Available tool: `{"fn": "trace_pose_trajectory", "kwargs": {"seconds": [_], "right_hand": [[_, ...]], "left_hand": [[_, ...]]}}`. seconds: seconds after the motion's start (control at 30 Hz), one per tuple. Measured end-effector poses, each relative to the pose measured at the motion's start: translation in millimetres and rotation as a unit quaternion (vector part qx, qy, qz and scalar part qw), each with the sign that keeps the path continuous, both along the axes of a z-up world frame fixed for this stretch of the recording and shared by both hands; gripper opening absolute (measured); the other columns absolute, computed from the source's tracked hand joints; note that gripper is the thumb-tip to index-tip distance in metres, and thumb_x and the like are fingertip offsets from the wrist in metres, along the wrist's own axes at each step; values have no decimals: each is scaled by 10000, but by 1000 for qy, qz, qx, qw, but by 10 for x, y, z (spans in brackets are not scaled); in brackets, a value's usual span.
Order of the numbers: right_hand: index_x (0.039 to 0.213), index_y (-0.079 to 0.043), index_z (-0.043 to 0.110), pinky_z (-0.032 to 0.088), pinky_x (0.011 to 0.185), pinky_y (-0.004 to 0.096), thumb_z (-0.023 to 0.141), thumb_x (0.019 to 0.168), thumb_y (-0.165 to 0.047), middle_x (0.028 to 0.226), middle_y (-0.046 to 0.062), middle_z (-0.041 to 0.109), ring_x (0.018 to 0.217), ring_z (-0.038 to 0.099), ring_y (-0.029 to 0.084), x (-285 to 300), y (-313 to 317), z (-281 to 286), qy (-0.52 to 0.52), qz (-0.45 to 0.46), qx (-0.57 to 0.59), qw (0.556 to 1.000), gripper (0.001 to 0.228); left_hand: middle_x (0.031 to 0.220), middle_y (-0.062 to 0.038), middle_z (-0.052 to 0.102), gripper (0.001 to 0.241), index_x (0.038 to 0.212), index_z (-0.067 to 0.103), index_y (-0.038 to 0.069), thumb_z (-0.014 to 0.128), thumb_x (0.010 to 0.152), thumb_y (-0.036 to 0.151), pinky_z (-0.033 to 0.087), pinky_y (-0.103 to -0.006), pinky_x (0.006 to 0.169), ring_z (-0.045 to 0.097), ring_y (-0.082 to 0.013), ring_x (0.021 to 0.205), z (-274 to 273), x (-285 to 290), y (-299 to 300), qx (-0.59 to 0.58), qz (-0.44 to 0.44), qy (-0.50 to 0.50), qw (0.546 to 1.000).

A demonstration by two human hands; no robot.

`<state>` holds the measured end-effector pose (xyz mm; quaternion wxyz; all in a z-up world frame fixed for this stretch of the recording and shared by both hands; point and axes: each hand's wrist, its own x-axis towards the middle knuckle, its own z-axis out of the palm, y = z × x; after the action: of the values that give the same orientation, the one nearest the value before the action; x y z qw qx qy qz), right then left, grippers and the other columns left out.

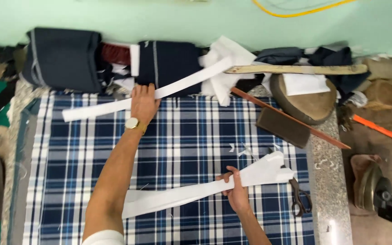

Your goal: Cutting, folding, and bundling white fabric strips on a plaid work surface, then pressing them with an iron.

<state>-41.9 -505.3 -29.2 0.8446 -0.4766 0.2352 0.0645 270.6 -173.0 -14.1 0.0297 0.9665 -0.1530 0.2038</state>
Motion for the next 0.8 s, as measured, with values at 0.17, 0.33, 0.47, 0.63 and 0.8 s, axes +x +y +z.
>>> {"fn": "trace_pose_trajectory", "kwargs": {"seconds": [0.17, 0.33, 0.47, 0.63, 0.8], "right_hand": [[1317, -106, 549, 390, 430, 260, 424, 1066, -457, 756, -21, 479, 814, 654, 183, 92, -17, -27, -20, 19, 16, 1000, 450], [1349, -137, 488, 463, 429, 273, 246, 1098, -457, 774, 2, 414, 859, 672, 233, 115, -90, -313, -31, 70, -9, 997, 473], [1486, -187, 403, 581, 627, 274, 482, 930, -702, 910, -23, 555, 940, 679, 161, -34, -49, -392, -91, 69, 92, 989, 762], [1507, -231, 396, 609, 841, 357, 607, 810, -798, 1044, -48, 573, 972, 659, 145, -44, 8, -122, -78, 59, 134, 986, 923], [1402, -223, 438, 468, 572, 275, 488, 999, -653, 883, -28, 477, 721, 528, 134, -72, -132, 26, -168, 73, 119, 976, 591]], "left_hand": [[936, -129, 690, 445, 1261, 583, 69, 623, 980, 411, 597, -430, 609, 697, -297, 707, 590, -336, -340, 23, -70, 183, 980], [1036, -218, 756, 447, 1293, 647, 53, 674, 943, 331, 585, -440, 779, 755, -371, 872, 1186, -1429, -715, -173, -106, 305, 930], [883, -113, 684, 388, 1302, 633, 116, 633, 929, 220, 560, -369, 614, 706, -270, 712, 1085, -2258, -1024, -93, -274, 101, 952], [783, -6, 446, 328, 1279, 608, 99, 571, 955, 60, 453, -310, 524, 481, -152, 549, 991, -2612, -1234, 11, -299, -100, 949], [780, -49, 495, 345, 1281, 582, 68, 645, 956, 166, 490, -326, 559, 525, -190, 595, 994, -2723, -1308, 49, -324, -113, 938]]}}
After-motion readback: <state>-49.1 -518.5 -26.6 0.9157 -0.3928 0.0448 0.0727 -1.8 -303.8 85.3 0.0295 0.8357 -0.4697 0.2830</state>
